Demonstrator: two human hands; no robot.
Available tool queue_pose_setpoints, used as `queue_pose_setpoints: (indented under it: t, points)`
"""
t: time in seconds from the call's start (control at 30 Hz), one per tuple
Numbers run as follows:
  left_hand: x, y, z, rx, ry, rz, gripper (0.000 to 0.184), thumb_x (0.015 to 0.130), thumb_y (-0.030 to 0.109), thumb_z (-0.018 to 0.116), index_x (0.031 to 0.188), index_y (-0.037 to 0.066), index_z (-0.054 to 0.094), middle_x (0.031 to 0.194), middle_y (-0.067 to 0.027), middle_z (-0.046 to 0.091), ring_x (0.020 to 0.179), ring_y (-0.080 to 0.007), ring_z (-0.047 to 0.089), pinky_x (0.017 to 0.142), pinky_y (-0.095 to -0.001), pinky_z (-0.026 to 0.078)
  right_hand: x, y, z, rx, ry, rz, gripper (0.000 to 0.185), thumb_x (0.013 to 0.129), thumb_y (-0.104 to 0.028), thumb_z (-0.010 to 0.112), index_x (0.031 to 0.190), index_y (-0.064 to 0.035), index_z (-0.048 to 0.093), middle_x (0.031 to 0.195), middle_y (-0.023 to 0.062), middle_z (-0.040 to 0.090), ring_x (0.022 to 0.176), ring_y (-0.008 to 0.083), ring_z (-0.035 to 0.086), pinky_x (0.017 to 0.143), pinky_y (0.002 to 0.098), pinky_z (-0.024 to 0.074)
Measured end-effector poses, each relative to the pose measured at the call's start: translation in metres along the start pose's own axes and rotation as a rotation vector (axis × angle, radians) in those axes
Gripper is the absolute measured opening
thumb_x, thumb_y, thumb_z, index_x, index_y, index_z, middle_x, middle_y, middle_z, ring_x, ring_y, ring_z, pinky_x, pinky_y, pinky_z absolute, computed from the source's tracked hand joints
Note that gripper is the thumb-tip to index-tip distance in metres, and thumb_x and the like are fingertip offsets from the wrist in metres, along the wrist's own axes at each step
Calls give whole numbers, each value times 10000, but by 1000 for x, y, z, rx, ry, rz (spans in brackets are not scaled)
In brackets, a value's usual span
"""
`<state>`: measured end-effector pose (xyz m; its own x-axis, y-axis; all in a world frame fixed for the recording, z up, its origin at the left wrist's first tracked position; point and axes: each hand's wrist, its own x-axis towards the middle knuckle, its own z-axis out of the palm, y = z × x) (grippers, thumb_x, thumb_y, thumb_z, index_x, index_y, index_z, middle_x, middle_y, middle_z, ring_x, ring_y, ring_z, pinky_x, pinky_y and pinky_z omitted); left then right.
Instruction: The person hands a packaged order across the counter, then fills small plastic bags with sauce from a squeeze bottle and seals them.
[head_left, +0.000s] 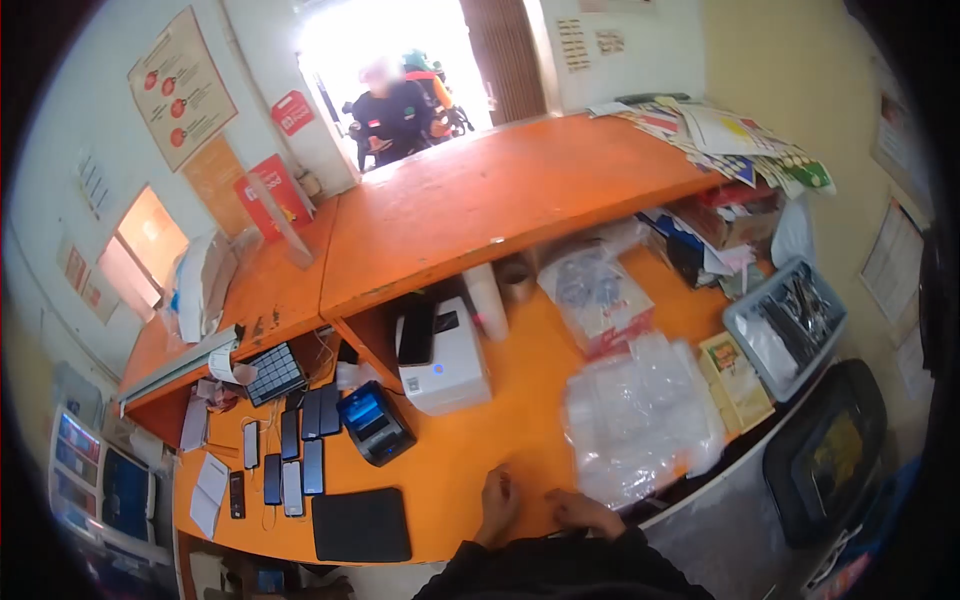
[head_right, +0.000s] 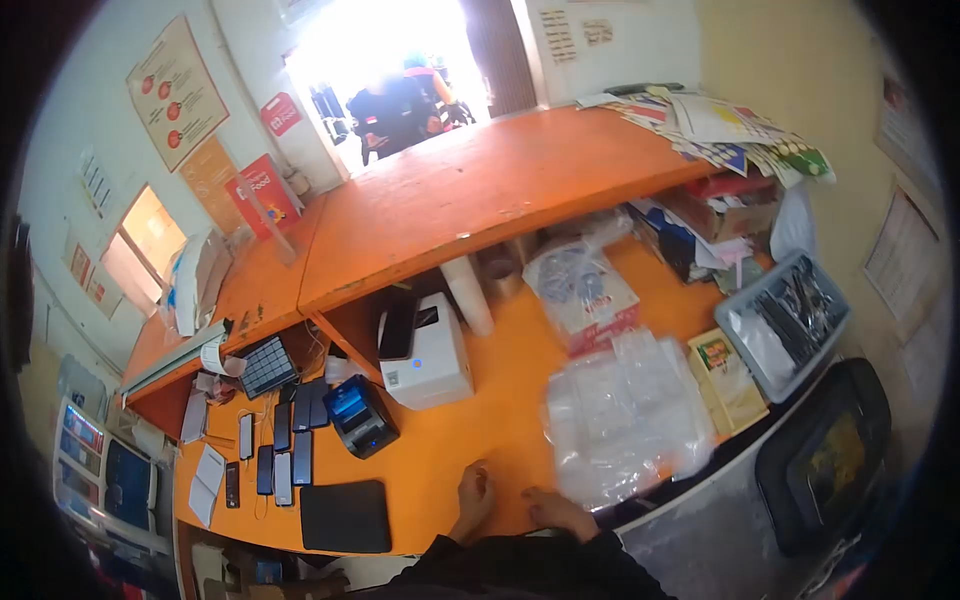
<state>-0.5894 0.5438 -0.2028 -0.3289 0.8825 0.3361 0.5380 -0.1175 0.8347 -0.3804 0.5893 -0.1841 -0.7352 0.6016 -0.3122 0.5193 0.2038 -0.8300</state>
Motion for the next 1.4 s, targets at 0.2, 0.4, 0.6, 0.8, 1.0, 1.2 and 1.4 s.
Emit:
queue_pose_setpoints:
  t: [0.2,0.4,0.6,0.8,1.0,1.2,1.4]
  points:
    - [16,5,3,10,8,-31,343,888,84,661,1213,30,562,846,-89,625,649,-178,617,574,-290,502,7,-4,-5,-64,-26,86,483,899,-242,543,1361,-118,478,1090,196,679,948,353,679,844,409,530]
    - [18,3,-1,8,-75,-79,364,880,83,670,1226,43,565,791,-73,634,637,-161,634,582,-284,514,13,3,-22,60,73,-115,440,891,-155,570,1319,-66,519,1018,146,695,917,267,686,840,363,529]
    - [24,-7,0,8,-116,-127,358,866,96,678,1212,80,588,783,-85,650,649,-192,656,599,-313,530,19,-21,-140,495,551,-115,331,863,-42,651,1192,-60,621,884,36,681,852,118,641,770,304,520]
    - [18,-19,6,11,-82,-150,288,862,161,687,1132,84,623,774,-106,658,657,-233,666,618,-345,542,86,20,-288,-133,1331,-202,232,917,-144,606,1107,-23,662,1063,182,622,1046,358,573,912,452,433]
    - [17,-12,-1,42,-98,-189,258,866,202,684,1083,74,631,802,-114,670,660,-238,670,620,-357,547,155,15,-367,-260,1152,477,787,926,-680,396,1389,-56,516,1465,229,378,1423,372,257,1098,677,134]
    - [16,-12,14,-17,25,-85,193,907,144,622,1055,20,629,834,-103,678,696,-207,647,635,-321,532,217,-29,-386,-264,907,444,986,861,-778,397,1486,-16,373,1594,282,153,1492,419,94,1115,705,53]
    - [15,-10,10,7,-42,-128,196,877,139,652,1049,45,638,828,-89,671,649,-181,634,608,-310,525,202,-57,-365,-497,1014,300,808,810,-562,649,1411,-52,468,1522,216,327,1428,391,254,1069,724,168]
